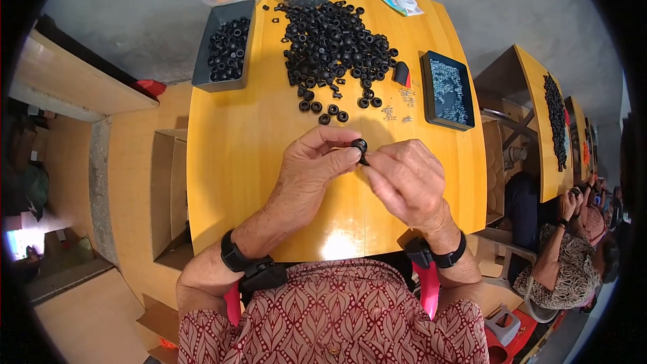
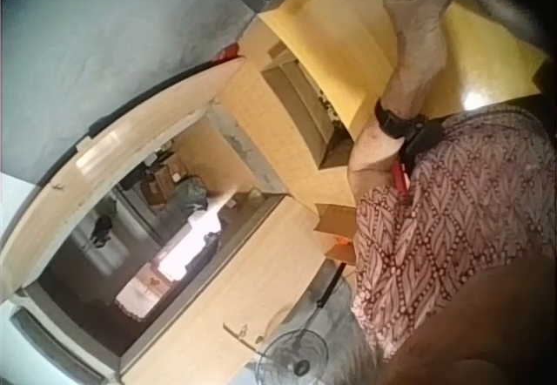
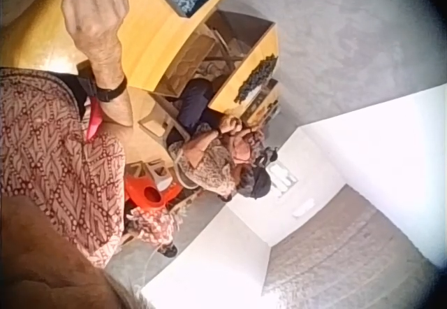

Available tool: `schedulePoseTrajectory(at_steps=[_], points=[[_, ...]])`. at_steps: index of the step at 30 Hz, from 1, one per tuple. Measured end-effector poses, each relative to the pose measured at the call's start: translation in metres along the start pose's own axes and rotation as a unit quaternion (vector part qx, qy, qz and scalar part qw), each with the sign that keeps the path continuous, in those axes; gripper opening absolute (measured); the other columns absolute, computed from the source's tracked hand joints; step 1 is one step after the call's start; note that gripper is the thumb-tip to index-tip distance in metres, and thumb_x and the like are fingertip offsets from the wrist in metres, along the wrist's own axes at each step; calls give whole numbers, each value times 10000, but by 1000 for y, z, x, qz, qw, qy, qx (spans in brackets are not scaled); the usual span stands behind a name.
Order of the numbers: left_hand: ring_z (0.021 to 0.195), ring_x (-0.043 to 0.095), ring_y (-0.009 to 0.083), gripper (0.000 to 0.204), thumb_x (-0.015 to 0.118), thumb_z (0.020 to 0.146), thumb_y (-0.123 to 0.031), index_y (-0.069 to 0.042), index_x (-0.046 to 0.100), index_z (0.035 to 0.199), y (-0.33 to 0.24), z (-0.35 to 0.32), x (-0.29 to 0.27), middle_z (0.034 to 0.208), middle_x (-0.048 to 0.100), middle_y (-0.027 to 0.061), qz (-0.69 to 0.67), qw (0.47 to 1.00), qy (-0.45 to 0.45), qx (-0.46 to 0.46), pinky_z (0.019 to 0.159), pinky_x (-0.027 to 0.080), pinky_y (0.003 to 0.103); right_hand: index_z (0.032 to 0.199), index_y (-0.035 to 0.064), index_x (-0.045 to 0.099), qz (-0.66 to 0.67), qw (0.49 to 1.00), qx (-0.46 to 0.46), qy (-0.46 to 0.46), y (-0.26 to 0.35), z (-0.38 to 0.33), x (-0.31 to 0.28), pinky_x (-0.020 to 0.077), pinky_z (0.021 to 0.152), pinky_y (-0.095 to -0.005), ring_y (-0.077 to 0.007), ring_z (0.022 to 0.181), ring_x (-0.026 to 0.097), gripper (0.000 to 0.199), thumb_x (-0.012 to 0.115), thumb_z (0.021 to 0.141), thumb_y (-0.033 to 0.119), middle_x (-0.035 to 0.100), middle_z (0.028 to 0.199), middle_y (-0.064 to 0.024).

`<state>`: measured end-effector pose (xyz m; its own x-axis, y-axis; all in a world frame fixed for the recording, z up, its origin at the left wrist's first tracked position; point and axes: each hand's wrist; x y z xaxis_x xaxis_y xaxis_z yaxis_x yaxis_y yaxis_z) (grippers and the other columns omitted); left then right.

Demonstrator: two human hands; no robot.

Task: The person assembles small components by inserting metal pieces into black rubber parts by hand.

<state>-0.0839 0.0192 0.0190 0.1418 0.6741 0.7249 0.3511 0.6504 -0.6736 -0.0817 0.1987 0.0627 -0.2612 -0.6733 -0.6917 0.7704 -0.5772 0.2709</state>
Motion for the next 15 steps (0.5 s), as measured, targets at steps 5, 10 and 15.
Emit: schedulePoseTrajectory(at_steps=[5,10,15], points=[[903,616,102,225,674,896,-69,-41,637,1116,1,-1,1,990,661,26,0,1000,11,-16,845,507,246,894,-12,662,81,994,74,5,-2,1,-6,507,606,-338,-247,678,628,231,775,693,-8,646,797,-105],[910,623,106,229,672,899,-73,-48,635,1123,3,-1,-1,999,664,32,-10,1000,-3,-26,845,512,248,899,-12,660,23,1000,-2,-4,-2,-1,-2,503,599,-326,-242,687,633,240,779,691,-5,653,810,-103],[947,649,122,215,644,908,-32,-42,621,1121,0,-1,-3,1037,669,54,-6,999,30,-33,847,538,234,921,-5,665,86,994,72,7,-3,-1,-5,508,608,-321,-239,701,640,212,764,734,11,660,824,-113]])
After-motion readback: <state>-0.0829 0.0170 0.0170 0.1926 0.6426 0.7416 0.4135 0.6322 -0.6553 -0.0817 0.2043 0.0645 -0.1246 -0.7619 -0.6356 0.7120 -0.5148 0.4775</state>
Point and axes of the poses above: each hand's wrist, its own z-axis towards the middle knuckle, its own x-axis out of the palm, y = z × x
